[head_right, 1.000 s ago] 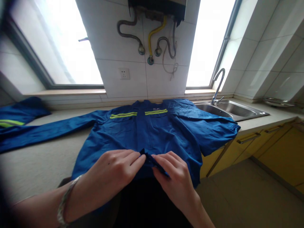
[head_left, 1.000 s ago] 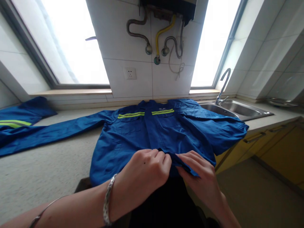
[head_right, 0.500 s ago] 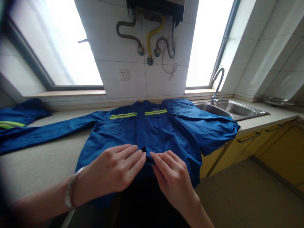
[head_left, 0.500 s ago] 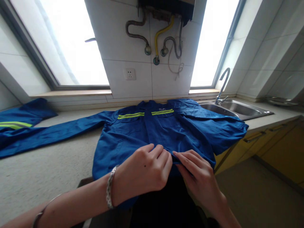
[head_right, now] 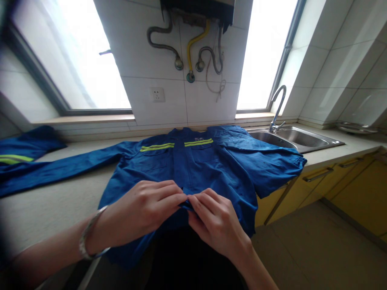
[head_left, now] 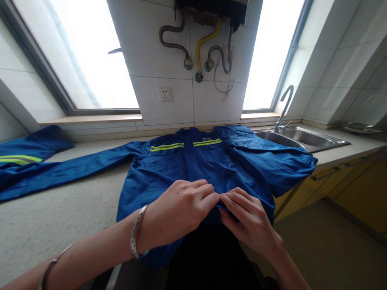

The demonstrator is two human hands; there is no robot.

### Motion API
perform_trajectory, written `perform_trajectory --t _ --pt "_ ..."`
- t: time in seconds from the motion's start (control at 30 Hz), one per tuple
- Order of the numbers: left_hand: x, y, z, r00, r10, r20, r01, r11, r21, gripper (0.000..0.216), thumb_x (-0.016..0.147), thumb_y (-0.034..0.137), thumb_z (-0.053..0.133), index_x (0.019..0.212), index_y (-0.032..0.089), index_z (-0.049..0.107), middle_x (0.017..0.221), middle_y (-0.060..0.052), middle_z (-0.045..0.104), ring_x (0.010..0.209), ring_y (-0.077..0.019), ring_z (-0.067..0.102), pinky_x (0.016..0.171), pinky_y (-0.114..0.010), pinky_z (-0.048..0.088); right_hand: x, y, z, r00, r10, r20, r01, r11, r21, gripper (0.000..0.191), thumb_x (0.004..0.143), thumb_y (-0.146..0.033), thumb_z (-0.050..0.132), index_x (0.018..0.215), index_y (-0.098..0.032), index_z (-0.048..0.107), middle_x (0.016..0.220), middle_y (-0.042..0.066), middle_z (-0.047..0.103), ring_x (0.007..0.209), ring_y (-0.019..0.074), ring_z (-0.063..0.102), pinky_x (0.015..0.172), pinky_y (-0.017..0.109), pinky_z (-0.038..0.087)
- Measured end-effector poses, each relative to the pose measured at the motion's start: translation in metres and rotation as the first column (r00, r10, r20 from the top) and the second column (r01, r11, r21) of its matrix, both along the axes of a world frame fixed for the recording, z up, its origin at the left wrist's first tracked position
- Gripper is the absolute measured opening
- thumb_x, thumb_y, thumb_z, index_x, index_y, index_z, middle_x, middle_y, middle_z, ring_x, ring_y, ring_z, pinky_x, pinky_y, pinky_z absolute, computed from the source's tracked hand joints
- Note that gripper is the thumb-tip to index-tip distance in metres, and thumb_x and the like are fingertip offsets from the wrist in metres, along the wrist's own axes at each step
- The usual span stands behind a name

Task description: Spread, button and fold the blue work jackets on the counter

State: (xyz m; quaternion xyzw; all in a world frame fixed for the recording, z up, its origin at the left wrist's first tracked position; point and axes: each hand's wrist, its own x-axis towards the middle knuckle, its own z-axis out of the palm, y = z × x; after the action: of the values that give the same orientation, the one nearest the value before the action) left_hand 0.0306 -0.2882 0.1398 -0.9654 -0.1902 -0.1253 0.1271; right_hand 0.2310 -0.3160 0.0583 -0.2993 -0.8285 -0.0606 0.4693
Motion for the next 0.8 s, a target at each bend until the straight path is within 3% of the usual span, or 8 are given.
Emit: perform_trajectory --t 0.17,0.43,0.8 --pt "0.000 0.004 -0.001 0.998 0.058 -0.002 -0.058 0.993 -0.103 0.013 0.093 0.014 0.048 0.096 0.017 0.060 0.091 -0.003 0.063 0.082 -0.0139 0.059 0.068 -0.022 0.044 -0.003 0.004 0.002 0.999 -0.051 0.021 0.050 0.998 0.037 0.027 0.086 -0.010 0.056 0.112 -0.017 0.059 0.086 0.006 0.066 0.075 0.0170 0.058 0.064 0.030 0.051" --pt "0.001 0.006 0.000 0.995 0.060 -0.083 -0.065 0.996 -0.057 0.012 0.086 0.010 0.052 0.078 0.016 0.059 0.078 -0.003 0.061 0.070 -0.0139 0.055 0.059 -0.025 0.037 -0.010 0.005 0.009 0.979 -0.139 0.152 0.120 0.985 0.128 0.011 0.088 -0.012 0.055 0.096 -0.012 0.063 0.074 0.006 0.061 0.069 0.0168 0.055 0.058 0.028 0.046" --pt "0.001 0.020 -0.008 0.995 0.022 -0.096 -0.037 0.986 -0.165 0.015 0.082 0.008 0.056 0.069 0.016 0.056 0.069 0.000 0.059 0.064 -0.0122 0.056 0.058 -0.024 0.039 -0.008 0.016 0.004 0.972 -0.064 0.225 0.049 0.996 0.070 0.011 0.089 -0.016 0.051 0.088 -0.016 0.061 0.071 0.004 0.060 0.069 0.0167 0.055 0.055 0.028 0.042"
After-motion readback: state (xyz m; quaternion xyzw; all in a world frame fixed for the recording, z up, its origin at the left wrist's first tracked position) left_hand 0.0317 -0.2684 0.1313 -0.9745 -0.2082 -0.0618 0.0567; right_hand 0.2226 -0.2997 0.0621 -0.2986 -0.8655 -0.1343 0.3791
